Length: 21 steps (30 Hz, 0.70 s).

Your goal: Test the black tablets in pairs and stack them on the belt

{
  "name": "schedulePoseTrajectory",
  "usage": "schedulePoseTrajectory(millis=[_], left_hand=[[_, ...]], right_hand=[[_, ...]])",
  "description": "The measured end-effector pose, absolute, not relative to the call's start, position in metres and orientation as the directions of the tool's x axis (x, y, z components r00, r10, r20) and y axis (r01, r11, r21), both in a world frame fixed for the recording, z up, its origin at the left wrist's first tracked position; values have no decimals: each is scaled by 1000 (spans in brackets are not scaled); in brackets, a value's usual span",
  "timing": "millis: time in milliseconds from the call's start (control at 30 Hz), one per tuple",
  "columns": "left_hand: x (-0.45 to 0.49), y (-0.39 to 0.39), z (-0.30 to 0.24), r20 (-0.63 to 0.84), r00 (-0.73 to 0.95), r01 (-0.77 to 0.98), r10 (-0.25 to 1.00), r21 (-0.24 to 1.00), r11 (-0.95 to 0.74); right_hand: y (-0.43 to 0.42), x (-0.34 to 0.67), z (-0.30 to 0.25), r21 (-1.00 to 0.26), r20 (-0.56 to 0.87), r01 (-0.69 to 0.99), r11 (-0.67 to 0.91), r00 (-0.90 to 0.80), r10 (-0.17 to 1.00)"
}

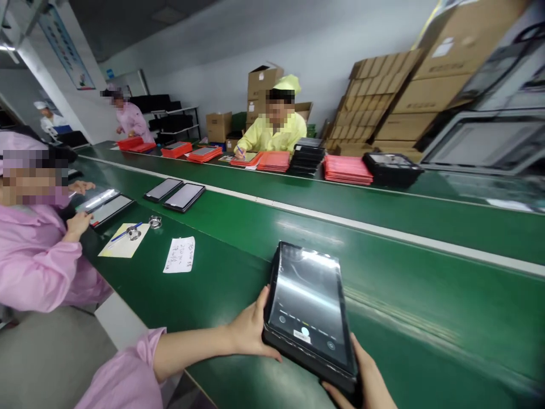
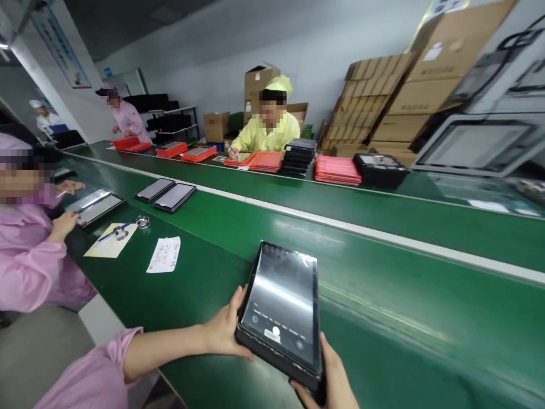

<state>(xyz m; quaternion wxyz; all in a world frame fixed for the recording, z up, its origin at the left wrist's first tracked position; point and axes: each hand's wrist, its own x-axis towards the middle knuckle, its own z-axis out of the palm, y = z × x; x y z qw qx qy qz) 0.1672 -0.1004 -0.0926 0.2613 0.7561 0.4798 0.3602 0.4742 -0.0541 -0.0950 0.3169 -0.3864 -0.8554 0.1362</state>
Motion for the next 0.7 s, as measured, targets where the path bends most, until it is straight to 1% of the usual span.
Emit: schedulePoseTrajectory(millis=[100, 167, 233, 300, 433, 567, 633, 700], left_hand=[[155, -86, -94, 365, 342, 589, 866, 635, -500], [149, -78, -93, 389, 393, 587, 834, 592, -552], [145, -71, -90, 384, 430, 572, 817, 584, -576], [142, -66, -85, 353, 450, 564, 821, 600, -567], [136, -58, -75, 263, 461, 576, 848, 638, -511], [137, -57, -65, 141, 384, 627, 913, 686, -370], [140, -58, -61, 119, 357, 647, 926, 684, -337], [143, -60, -57, 118, 350, 678, 929, 653, -338]], right_hand=[[-34, 471, -98, -411, 430, 586, 699, -551, 715], [-23, 469, -102, -344, 427, 587, 733, -597, 679], [-16, 466, -105, -274, 430, 563, 780, -653, 623], [-12, 464, -105, -235, 426, 557, 797, -678, 599], [-14, 459, -98, -230, 407, 609, 759, -649, 643], [-14, 454, -90, -232, 401, 639, 733, -624, 671], [-15, 453, -86, -241, 400, 634, 734, -625, 671], [-15, 453, -82, -278, 386, 628, 727, -620, 683]])
